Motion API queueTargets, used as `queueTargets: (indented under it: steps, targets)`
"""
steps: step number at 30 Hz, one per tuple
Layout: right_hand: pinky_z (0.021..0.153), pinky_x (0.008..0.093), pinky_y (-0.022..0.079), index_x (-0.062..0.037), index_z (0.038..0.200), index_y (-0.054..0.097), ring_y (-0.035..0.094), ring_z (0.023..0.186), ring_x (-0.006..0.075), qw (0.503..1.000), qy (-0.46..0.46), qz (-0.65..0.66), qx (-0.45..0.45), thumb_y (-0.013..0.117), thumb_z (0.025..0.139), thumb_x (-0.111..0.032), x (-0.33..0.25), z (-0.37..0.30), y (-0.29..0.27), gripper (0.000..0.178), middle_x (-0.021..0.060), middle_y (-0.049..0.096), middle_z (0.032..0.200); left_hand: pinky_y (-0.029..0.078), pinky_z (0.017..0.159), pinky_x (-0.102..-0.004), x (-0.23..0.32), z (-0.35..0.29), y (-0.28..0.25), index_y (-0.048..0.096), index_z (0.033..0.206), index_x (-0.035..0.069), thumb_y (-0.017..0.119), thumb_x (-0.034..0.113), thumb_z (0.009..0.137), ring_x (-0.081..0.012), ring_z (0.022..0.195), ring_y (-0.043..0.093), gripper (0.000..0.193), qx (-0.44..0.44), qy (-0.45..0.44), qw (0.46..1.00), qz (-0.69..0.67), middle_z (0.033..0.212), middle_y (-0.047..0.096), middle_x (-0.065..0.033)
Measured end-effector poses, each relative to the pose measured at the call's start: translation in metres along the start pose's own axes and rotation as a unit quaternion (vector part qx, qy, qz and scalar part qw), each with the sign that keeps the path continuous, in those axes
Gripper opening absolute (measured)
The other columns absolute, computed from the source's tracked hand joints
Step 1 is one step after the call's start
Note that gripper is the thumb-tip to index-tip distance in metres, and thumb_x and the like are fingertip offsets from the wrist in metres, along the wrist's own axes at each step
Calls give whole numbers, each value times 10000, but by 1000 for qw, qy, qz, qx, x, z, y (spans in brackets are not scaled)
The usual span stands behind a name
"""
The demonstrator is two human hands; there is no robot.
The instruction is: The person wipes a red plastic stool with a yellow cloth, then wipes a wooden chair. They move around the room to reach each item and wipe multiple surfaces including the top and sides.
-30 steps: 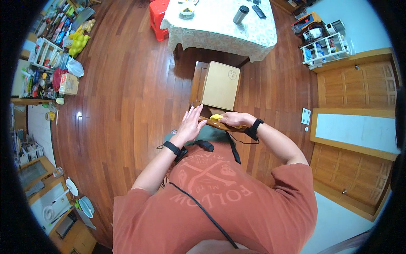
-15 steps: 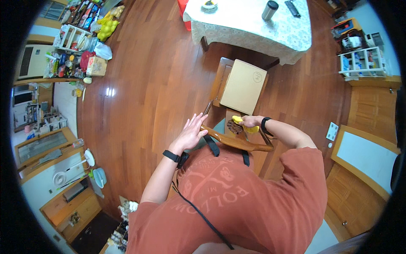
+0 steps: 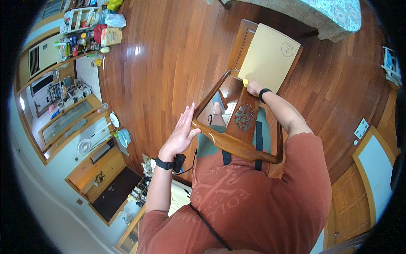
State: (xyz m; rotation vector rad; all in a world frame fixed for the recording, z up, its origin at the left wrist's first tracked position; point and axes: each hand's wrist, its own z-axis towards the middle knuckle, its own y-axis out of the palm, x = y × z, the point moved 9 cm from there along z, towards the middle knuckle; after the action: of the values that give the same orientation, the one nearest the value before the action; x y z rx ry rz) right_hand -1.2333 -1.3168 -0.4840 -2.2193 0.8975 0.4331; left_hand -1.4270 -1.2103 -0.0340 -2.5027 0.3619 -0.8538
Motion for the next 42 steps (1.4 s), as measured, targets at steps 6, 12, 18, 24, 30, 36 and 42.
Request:
queueTargets:
  steps: [6,12,18,24,30,36,42]
  targets:
    - [1097,579,505,-58,1300,740,612,1336,440,998,62,11,-7,504,1045,-344,-32,-15,-6,450,230,634,1450,129,1351,-501,0,0,4,87,1726,42,598,383,1078,-376,1664,134,893,16,0,1000,-21,1776,192,-234]
    - [1058,514,524,59,1286,688,665,1220,463,992,-30,100,-67,489,1089,-472,-88,-94,-37,601,301,691,1301,134,1348,-514,-5,-6,3,58,1732,64,588,353,1094,-399,1658,146,878,36,48,998,-9,1772,200,-243]
    - [998,433,520,8,1344,672,675,1107,326,977,-55,170,-114,464,1136,-522,-186,-253,-99,606,205,742,1220,167,1329,-553,-18,-15,6,41,1735,74,589,364,1095,-424,1635,221,891,65,92,994,-4,1746,276,-253]
    - [928,428,528,14,1286,658,664,992,334,980,-40,191,24,461,1154,-433,-283,-373,-150,506,200,728,1107,226,1291,-614,-30,-19,5,151,1724,63,555,451,1097,-456,1582,332,840,113,163,978,59,1666,397,-302]
    - [1090,516,499,-5,1359,654,618,1253,431,939,-10,-36,342,632,1036,-184,-353,-442,-116,370,240,652,1392,266,1266,-639,-36,-22,-3,347,1676,112,521,523,1095,-435,1506,440,732,130,202,967,89,1585,519,-244]
    - [1270,568,348,-193,1486,639,452,1475,438,832,2,-181,525,772,879,-212,-409,-416,-40,622,112,605,1511,354,1228,-569,-10,-41,-2,555,1553,150,575,281,1093,-415,1439,498,479,200,381,895,112,1514,567,-225]
    - [1247,455,444,-150,1326,734,514,1470,314,768,32,-239,593,660,902,-97,-353,-446,-16,434,60,661,1351,454,1148,-500,-8,-37,3,656,1432,120,542,232,1102,-391,1341,574,367,138,386,909,79,1425,614,-193]
